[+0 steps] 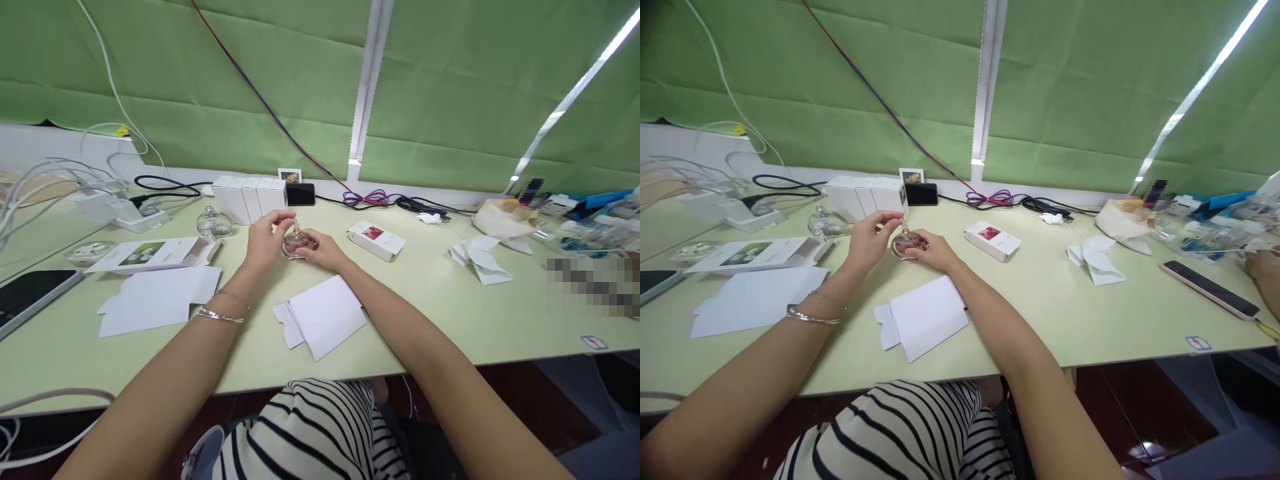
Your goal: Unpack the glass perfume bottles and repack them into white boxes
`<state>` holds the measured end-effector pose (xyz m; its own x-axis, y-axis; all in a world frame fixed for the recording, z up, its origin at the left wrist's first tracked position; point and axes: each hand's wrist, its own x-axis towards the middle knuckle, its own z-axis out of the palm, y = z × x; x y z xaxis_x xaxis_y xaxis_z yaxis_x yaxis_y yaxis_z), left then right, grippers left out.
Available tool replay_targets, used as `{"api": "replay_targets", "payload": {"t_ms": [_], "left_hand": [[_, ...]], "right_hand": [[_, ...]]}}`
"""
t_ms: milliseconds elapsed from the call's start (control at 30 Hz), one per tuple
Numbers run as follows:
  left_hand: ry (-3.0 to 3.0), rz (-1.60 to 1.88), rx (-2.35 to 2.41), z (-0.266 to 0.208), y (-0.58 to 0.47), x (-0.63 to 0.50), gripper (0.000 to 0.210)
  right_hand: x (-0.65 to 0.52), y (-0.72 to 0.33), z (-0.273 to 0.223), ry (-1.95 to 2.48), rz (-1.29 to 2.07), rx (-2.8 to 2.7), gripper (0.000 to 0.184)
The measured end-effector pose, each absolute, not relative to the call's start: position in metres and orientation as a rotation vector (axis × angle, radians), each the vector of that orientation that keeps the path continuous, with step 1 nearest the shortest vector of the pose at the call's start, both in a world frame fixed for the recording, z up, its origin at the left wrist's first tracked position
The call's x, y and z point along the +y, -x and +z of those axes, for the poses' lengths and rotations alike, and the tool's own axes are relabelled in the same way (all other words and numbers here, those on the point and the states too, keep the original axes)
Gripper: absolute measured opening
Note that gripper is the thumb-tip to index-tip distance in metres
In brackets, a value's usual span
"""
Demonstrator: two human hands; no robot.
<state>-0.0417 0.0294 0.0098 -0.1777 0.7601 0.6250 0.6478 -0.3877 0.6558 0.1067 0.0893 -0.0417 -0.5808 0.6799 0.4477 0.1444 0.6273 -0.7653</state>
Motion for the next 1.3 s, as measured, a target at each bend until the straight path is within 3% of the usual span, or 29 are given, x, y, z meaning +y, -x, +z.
{"api": "replay_targets", "payload": {"t_ms": [633, 1300], "left_hand": [[-2.344, 1.448, 1.763, 0.004, 0.049, 0.035, 0.023], [-2.261, 1.437, 1.725, -0.006, 0.045, 0.028, 0.026]], "right_hand": [[0.090, -0.107, -0.041, 0.659, 0.858, -2.112, 0.044], [0.088, -0.107, -0.038, 0.629, 0.879, -2.098, 0.038]]}}
